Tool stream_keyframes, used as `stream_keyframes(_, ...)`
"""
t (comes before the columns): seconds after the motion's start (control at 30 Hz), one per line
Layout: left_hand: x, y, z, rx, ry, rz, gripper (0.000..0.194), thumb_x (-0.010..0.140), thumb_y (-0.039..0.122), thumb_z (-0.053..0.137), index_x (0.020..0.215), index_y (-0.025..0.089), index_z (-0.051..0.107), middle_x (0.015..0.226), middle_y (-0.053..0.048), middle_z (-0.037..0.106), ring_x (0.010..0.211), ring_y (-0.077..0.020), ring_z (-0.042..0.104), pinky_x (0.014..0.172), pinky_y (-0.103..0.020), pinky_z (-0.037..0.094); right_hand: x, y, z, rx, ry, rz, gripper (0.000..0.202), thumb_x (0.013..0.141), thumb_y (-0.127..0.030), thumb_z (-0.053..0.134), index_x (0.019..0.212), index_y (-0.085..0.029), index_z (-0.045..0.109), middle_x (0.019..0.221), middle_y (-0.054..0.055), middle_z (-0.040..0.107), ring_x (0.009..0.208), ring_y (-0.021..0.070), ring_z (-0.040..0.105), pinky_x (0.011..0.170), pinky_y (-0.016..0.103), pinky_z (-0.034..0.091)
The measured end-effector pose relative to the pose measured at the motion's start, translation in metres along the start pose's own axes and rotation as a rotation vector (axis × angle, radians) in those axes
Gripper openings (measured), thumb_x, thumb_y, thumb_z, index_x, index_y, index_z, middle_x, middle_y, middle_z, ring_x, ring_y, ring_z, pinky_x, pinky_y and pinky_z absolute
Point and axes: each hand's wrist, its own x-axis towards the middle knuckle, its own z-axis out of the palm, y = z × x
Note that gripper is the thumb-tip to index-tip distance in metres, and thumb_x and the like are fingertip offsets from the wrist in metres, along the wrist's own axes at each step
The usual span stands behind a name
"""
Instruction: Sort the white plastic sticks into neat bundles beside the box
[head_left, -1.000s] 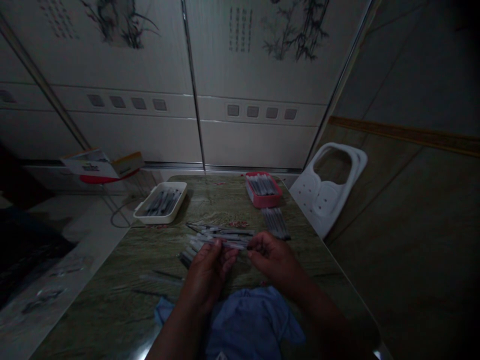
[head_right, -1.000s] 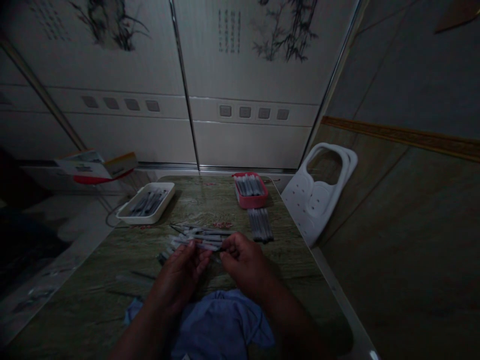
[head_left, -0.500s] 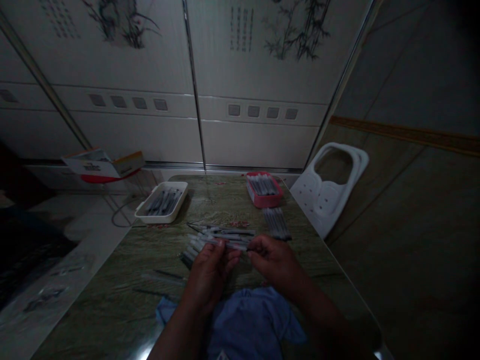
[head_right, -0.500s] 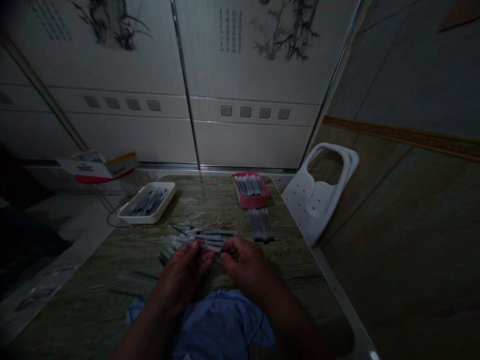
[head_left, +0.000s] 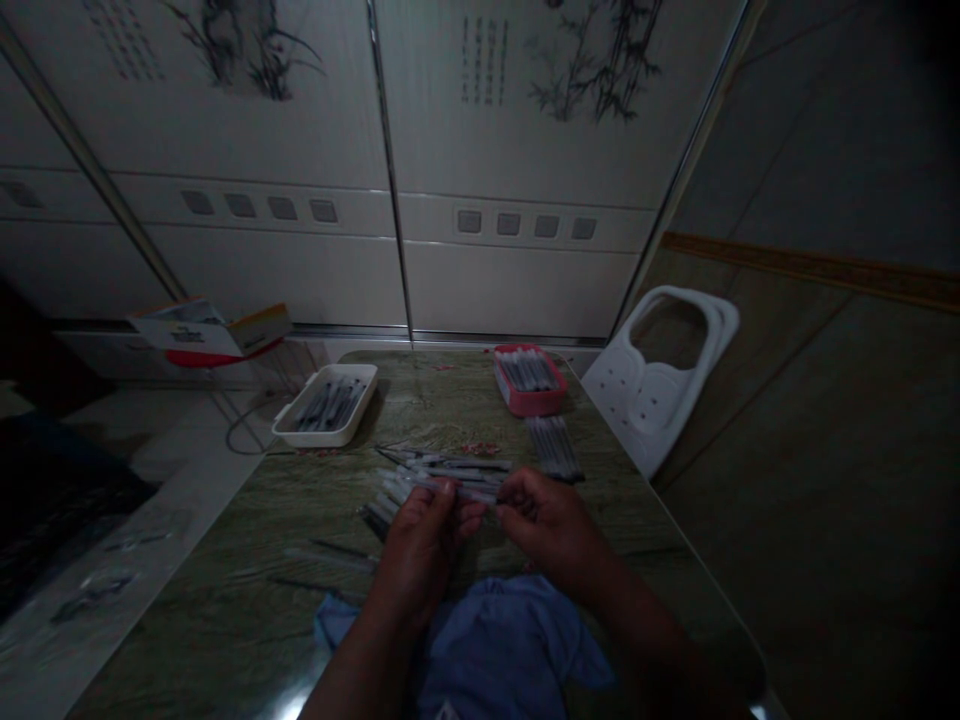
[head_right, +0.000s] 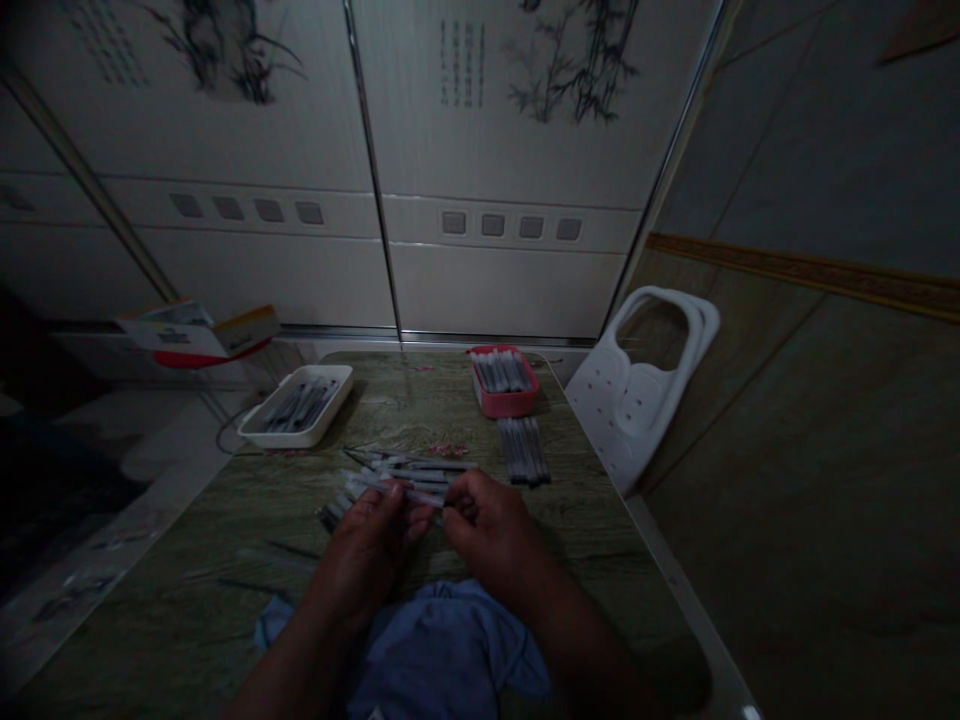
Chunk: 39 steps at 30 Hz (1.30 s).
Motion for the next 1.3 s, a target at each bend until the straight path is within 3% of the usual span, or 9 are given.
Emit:
stream_keyframes(0.17, 0.001, -0.001, 0.000, 0.010, 0.012, 0.003, 0.031, 0.081, 0.035, 0.078, 0.096, 0.017, 0.057, 0.083, -0.004, 0.070, 0.076, -0.0152, 0.071, 0.075, -0.027, 0.057, 0.000, 0.000, 0.000, 0.014, -0.005, 0.005, 0.002, 0.082, -0.021, 0.062, 0.084, -0.020, 0.062, 0.072, -0.003, 0.060, 0.066, 0.0120, 0.056, 0.058, 0.022, 0.042)
stream_keyframes(0.6, 0.000, 0.002, 0.003, -0.062, 0.051, 0.018, 0.032, 0.077, 0.033, 0.080, 0.094, 0.017, 0.058, 0.084, -0.004, 0.071, 0.076, -0.0169, 0.072, 0.070, -0.026, 0.057, 0.003, -0.006, 0.004, 0.288, -0.015, 0.265, 0.016, 0.081, -0.033, 0.066, 0.087, -0.020, 0.060, 0.074, -0.001, 0.064, 0.065, 0.0141, 0.060, 0.050, 0.021, 0.046)
stream_keyframes(0.83, -0.001, 0.002, 0.001, -0.077, 0.034, 0.011, 0.029, 0.079, 0.030, 0.079, 0.093, 0.017, 0.058, 0.084, -0.005, 0.071, 0.078, -0.0173, 0.073, 0.073, -0.026, 0.058, 0.000, -0.002, 0.007, 0.223, -0.022, 0.228, 0.026, 0.089, -0.046, 0.061, 0.093, -0.020, 0.061, 0.077, 0.000, 0.065, 0.061, 0.0130, 0.059, 0.048, 0.021, 0.044)
stream_keyframes(1.1, -0.003, 0.001, 0.002, -0.064, -0.021, 0.007, 0.032, 0.079, 0.031, 0.080, 0.099, 0.016, 0.060, 0.089, -0.007, 0.073, 0.081, -0.0186, 0.073, 0.075, -0.028, 0.058, 0.000, 0.002, 0.010, 0.105, -0.013, 0.154, 0.048, 0.098, -0.059, 0.043, 0.075, -0.020, 0.057, 0.060, -0.002, 0.056, 0.053, 0.0121, 0.051, 0.050, 0.023, 0.039)
stream_keyframes(1.2, -0.002, 0.001, 0.002, -0.071, 0.026, 0.021, 0.033, 0.077, 0.033, 0.081, 0.098, 0.017, 0.060, 0.089, -0.006, 0.072, 0.081, -0.0182, 0.073, 0.075, -0.028, 0.058, 0.002, 0.004, 0.009, 0.145, -0.006, 0.135, 0.043, 0.099, -0.056, 0.043, 0.083, -0.019, 0.059, 0.068, 0.000, 0.060, 0.060, 0.0128, 0.055, 0.056, 0.024, 0.042)
stream_keyframes(1.3, 0.000, 0.001, 0.001, -0.086, 0.045, 0.033, 0.034, 0.075, 0.032, 0.082, 0.096, 0.018, 0.060, 0.088, -0.005, 0.071, 0.081, -0.0183, 0.073, 0.076, -0.029, 0.058, 0.004, 0.009, 0.008, 0.152, 0.004, 0.083, 0.031, 0.092, -0.050, 0.058, 0.094, -0.019, 0.061, 0.080, 0.000, 0.063, 0.071, 0.0142, 0.058, 0.062, 0.024, 0.044)
